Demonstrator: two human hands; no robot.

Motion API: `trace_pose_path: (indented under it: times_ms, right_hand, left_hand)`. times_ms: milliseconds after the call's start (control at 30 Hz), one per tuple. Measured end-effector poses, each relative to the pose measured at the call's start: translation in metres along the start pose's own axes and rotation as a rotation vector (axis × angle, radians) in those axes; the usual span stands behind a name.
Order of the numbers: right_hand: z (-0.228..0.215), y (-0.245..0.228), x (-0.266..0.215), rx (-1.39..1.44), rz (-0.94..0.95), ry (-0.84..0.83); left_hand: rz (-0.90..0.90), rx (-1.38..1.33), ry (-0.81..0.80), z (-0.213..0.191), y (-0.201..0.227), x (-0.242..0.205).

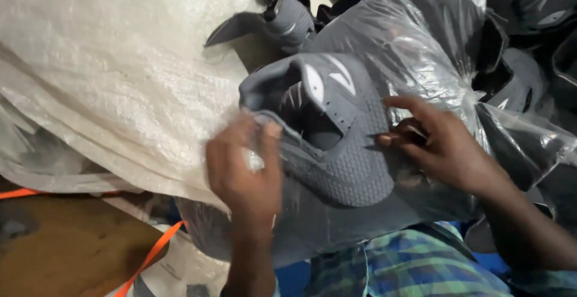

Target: The person picks up gray sneakers from a large pile of shoes and plastic bags, turns them over to inspect the soles and uppers, and places them back into the pile. The hands repeatedly reach into the cluttered heap to handle individual shoes.

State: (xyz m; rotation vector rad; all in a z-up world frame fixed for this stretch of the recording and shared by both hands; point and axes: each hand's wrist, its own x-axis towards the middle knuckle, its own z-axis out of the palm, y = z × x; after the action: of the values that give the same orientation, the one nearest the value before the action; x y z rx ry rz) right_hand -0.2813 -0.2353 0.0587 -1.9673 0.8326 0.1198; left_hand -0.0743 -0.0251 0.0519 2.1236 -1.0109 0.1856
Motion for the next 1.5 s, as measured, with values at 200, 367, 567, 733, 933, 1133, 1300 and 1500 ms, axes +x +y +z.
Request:
trace_pose_path:
  times_ms: [200,367,567,733,933,1133,1300,1500]
  right_hand:
    - [-0.001,-0.007,-0.01,0.119,0.152,0.059]
    - [0.004,0.007,-0.023,0.252,0.128,0.003]
    - [0.006,0.003,-0.028,-0.026,0.086,-0.156]
    - [-0.009,-0.039,-0.03,-0.466,-0.013,0.079]
    - [0.017,-0.025,-0.036,-0.512,-0.361,0.121]
    - [0.032,-0.023,-0.024,-0.49,-0.507,0.188]
    - [0.033,-0.017,-0.019,-0.6,-0.592,0.213]
    - [0.026,-0.023,-0.023,-0.651,-0.578,0.179]
  left_hand:
    - [0.047,-0.089,-0.283,0.027,0.055,-0.013]
    - [0.014,-0.128,-0.236,0.045,0.059,-0.018]
    - [0.022,-0.183,-0.245,0.05,0.048,-0.028]
    - [0.094,-0.271,-0.19,0.053,0.039,-0.04]
    - [-0.031,-0.428,-0.202,0.044,0.037,-0.036]
    - [-0.116,-0.589,-0.234,0.038,0.029,-0.039]
    - [0.009,-0.595,-0.306,0.042,0.024,-0.047]
    - [-0.14,-0.762,-0.273,0.037,0.02,-0.054]
